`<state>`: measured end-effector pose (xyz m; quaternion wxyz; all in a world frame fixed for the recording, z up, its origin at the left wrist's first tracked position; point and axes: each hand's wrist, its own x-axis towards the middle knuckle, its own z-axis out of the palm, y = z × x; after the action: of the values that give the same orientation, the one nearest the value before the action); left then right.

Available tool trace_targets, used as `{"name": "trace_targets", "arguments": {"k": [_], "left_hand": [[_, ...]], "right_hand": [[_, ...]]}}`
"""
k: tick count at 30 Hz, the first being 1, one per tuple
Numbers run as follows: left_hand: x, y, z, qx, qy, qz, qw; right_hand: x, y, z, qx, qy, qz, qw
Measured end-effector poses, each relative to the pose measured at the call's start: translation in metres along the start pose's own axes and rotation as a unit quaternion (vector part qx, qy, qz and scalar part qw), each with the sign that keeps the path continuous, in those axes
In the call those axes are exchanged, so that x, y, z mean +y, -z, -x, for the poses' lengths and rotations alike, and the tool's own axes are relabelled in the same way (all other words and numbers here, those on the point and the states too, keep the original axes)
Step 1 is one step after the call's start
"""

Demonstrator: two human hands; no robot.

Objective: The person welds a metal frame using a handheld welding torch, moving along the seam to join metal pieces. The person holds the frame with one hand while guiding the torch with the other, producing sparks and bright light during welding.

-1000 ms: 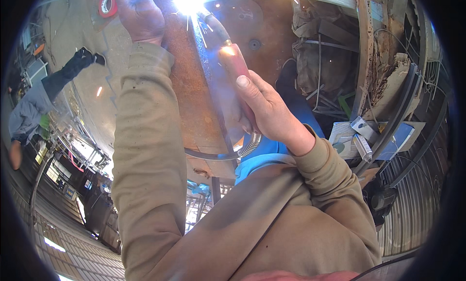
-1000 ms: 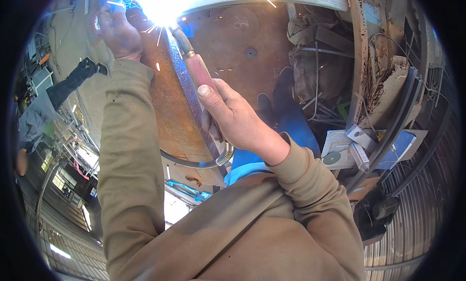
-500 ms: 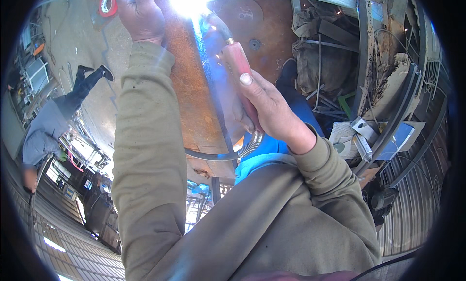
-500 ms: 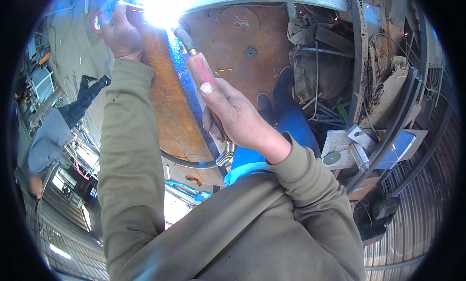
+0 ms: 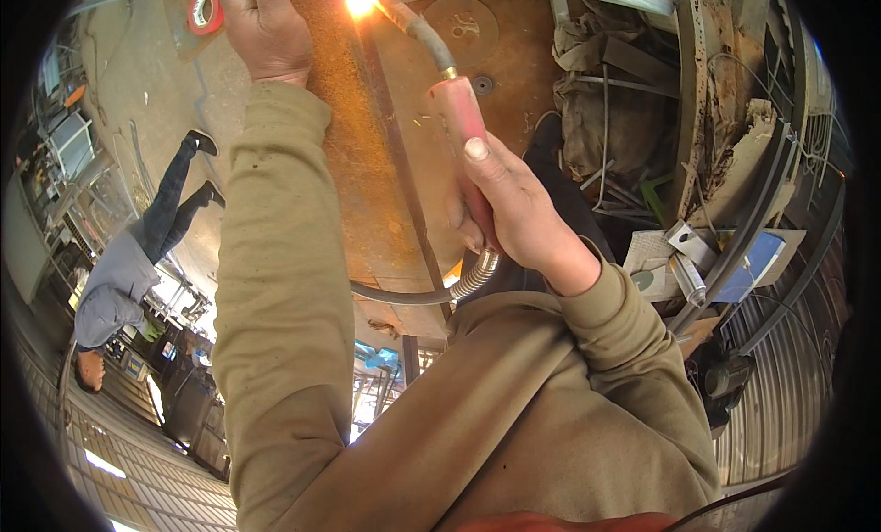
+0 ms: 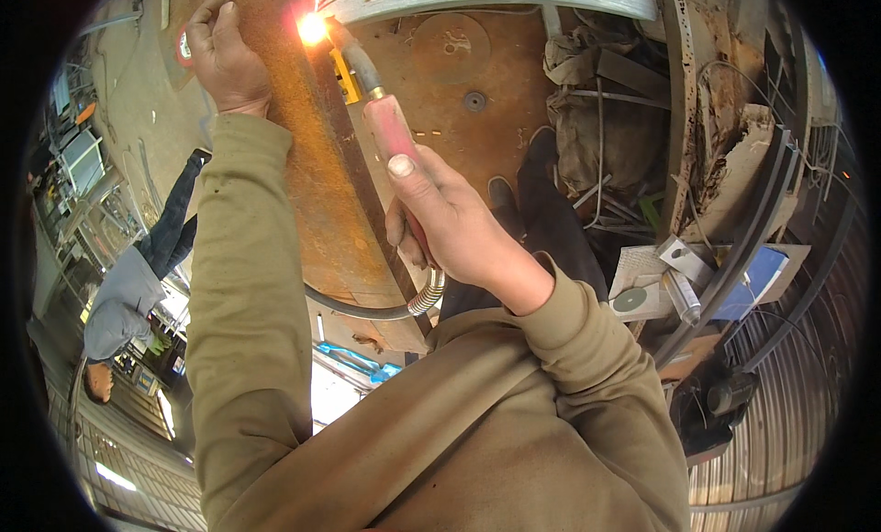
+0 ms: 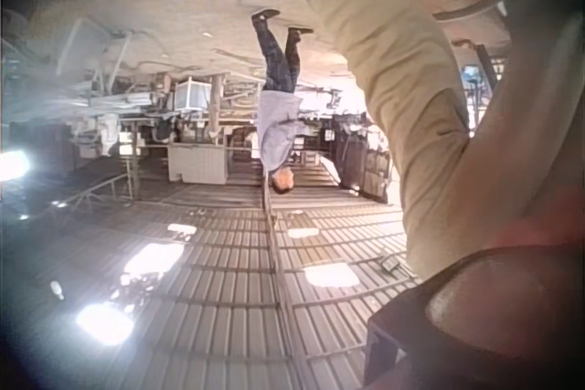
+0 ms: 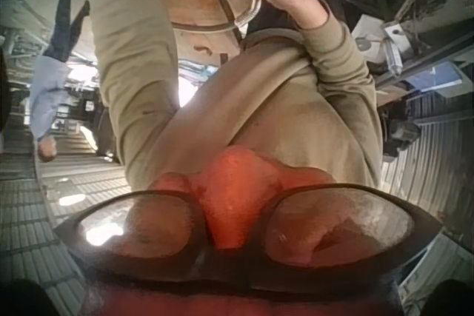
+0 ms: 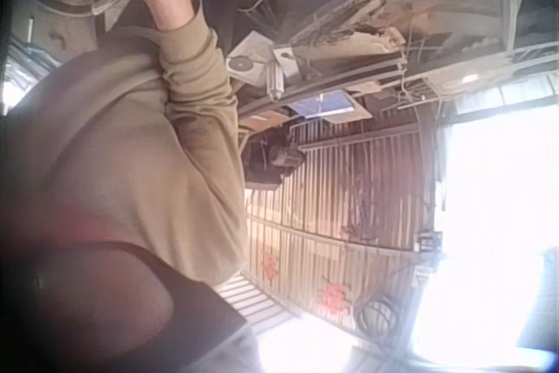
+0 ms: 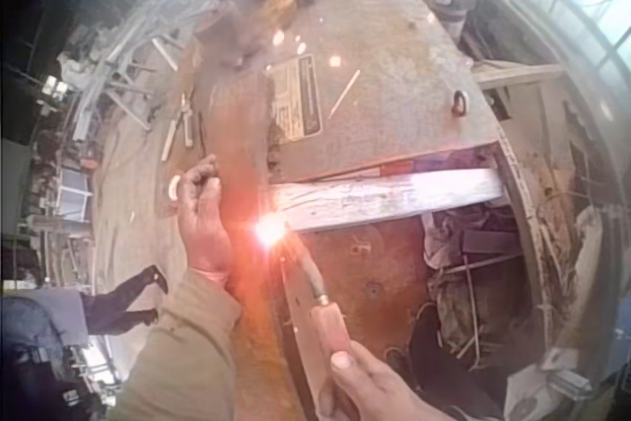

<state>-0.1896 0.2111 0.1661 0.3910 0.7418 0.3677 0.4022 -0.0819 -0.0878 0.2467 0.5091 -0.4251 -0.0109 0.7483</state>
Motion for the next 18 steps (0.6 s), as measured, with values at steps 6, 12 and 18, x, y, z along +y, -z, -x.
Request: {"name": "trace_targets", "arguments": {"k": [6,12,18], "left_hand": [[0.014,0.005,-0.007,-0.034,0.006,0.070,0.997],[0.006,0.011,-0.003,-0.042,-0.021,-0.012,0.999],[0.001,0.022,-0.019,-0.167,-0.026,0.012,0.986]], "right_hand": [[0.002,0.002,-0.004,-0.023,-0.016,0.006,1.000],[-0.001,0.003,-0.004,-0.030,-0.002,0.032,0.999],[0.001,0.003,-0.007,-0.031,0.017,0.029,0.999]]}}
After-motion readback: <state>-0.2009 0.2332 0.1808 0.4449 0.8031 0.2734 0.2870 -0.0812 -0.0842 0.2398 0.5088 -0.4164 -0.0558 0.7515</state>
